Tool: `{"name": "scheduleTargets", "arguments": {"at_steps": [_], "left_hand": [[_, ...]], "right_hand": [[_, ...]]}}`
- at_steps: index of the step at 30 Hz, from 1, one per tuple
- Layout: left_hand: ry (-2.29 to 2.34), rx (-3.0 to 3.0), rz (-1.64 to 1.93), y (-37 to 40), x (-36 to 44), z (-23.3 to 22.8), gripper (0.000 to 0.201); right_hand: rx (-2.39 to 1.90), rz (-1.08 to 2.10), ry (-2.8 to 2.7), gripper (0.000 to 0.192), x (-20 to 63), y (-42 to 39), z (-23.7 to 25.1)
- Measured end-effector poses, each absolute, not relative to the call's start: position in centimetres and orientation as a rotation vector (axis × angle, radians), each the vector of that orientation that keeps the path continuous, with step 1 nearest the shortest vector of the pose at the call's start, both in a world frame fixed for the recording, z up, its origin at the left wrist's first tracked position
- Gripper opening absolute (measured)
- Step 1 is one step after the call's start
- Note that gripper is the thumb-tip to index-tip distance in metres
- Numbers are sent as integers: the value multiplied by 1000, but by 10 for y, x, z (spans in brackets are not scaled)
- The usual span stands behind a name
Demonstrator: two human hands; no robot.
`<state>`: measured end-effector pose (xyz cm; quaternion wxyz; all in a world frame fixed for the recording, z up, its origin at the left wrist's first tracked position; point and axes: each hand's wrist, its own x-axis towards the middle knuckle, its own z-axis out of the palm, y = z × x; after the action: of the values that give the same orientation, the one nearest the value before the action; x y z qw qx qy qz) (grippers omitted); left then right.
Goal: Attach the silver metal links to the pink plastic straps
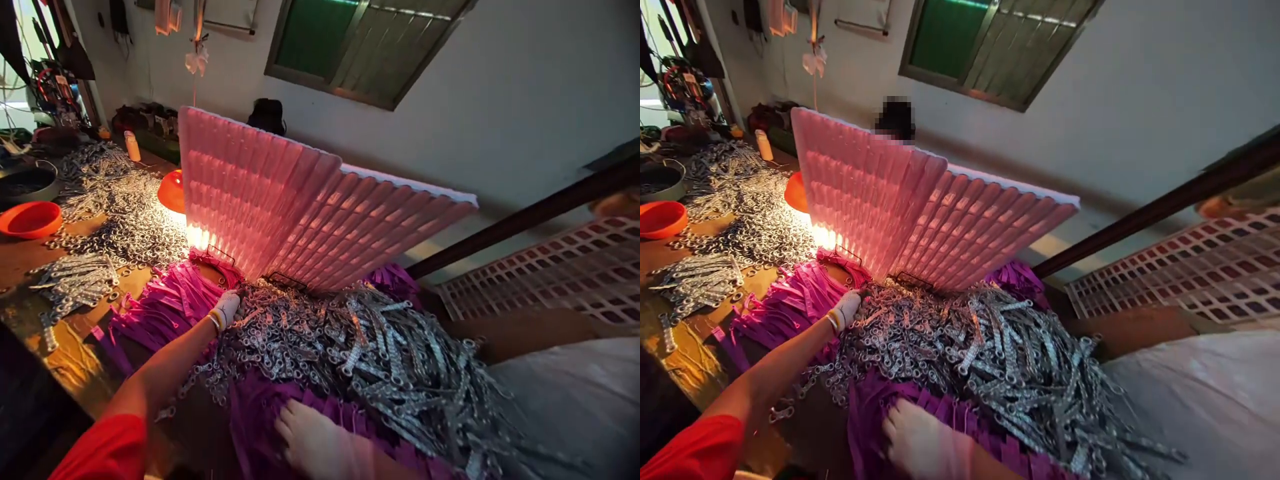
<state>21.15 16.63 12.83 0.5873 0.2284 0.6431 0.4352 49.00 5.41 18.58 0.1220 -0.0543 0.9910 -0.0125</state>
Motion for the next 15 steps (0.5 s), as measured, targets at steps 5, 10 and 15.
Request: {"name": "scheduleTargets", "arguments": {"at_steps": [5,10,15], "left_hand": [[1138,299,1014,59,204,122,23],[1083,149,1091,-48,144,132,25],[1541,284,878,-115,99,136,52]], "right_hand": [[331,-402,2952,11,376,13,129],[777,-675,2967,7,316,-57,93],[1194,-841,2945,25,355,-49,86]]}}
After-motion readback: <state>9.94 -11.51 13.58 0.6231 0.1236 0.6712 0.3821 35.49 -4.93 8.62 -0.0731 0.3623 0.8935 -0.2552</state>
